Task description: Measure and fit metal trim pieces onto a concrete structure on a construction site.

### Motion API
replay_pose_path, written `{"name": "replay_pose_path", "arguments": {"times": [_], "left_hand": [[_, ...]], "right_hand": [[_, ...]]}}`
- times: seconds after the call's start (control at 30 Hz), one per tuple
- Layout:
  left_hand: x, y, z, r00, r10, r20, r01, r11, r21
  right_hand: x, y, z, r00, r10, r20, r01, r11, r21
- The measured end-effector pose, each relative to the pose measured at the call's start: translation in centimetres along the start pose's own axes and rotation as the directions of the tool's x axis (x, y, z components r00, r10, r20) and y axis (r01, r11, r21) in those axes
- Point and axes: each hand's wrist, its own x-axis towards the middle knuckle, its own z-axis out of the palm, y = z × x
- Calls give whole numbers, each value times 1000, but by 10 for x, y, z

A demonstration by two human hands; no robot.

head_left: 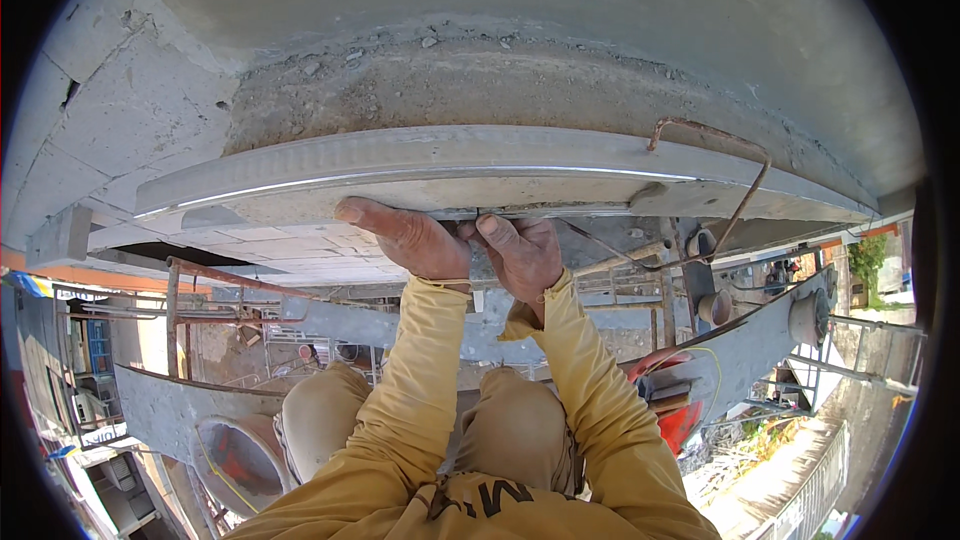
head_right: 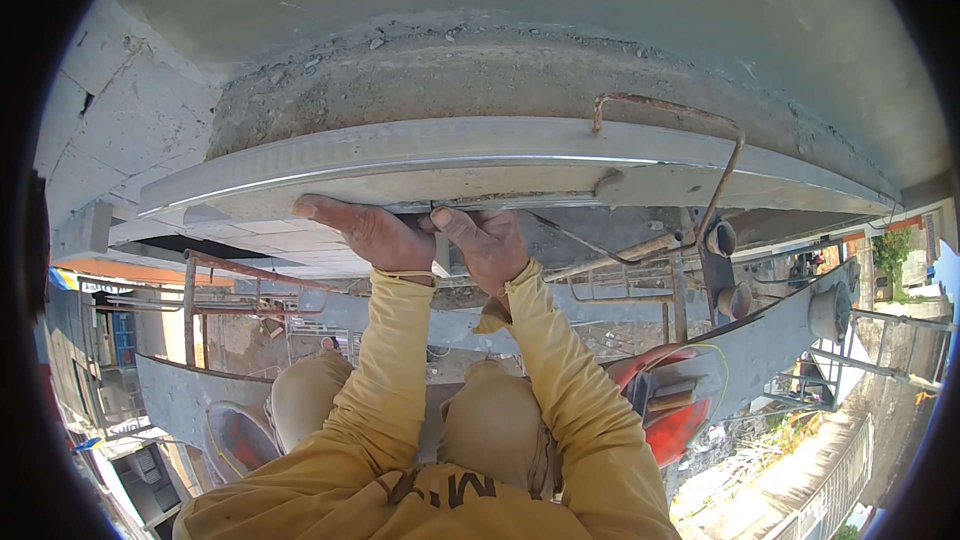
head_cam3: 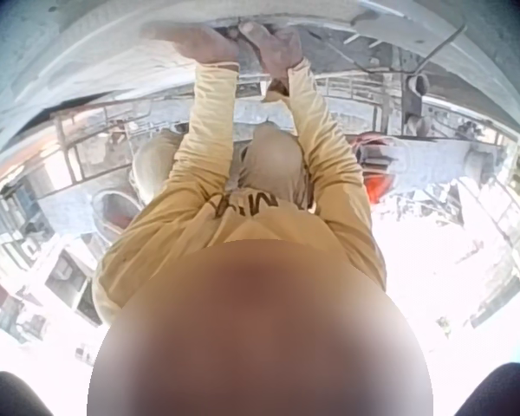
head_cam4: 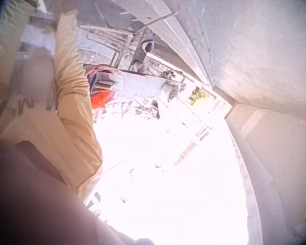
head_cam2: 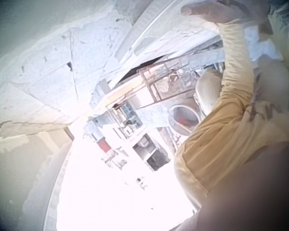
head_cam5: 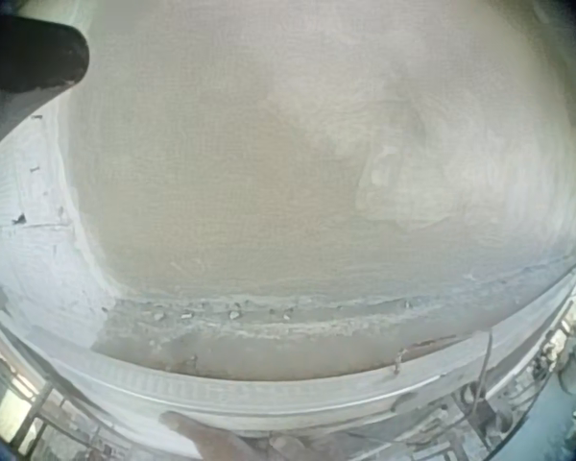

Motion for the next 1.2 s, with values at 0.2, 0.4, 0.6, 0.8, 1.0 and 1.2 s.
{"name": "replay_pose_path", "arguments": {"times": [0.2, 0.4, 0.6, 0.8, 1.0, 1.2], "left_hand": [[5, -35, -9, 764, 633, 126, -621, 668, 411], [2, -34, -8, 761, 631, 150, -628, 661, 410], [10, -38, -12, 792, 597, 129, -577, 662, 477], [5, -35, -9, 920, 392, 14, -385, 896, 223], [11, -38, -17, 962, 274, -4, -272, 954, 124], [2, -4, 2, 932, 361, -41, -346, 915, 209]], "right_hand": [[3, 3, -5, 997, -76, 31, 81, 972, -221], [0, -1, -3, 997, -76, -10, 70, 958, -279], [0, -4, 10, 999, -53, 8, 53, 999, -1], [2, -5, 2, 994, -83, 74, 98, 970, -223], [2, -11, 5, 986, -109, 123, 146, 926, -347], [7, -5, 1, 969, -196, 149, 232, 931, -281]]}}
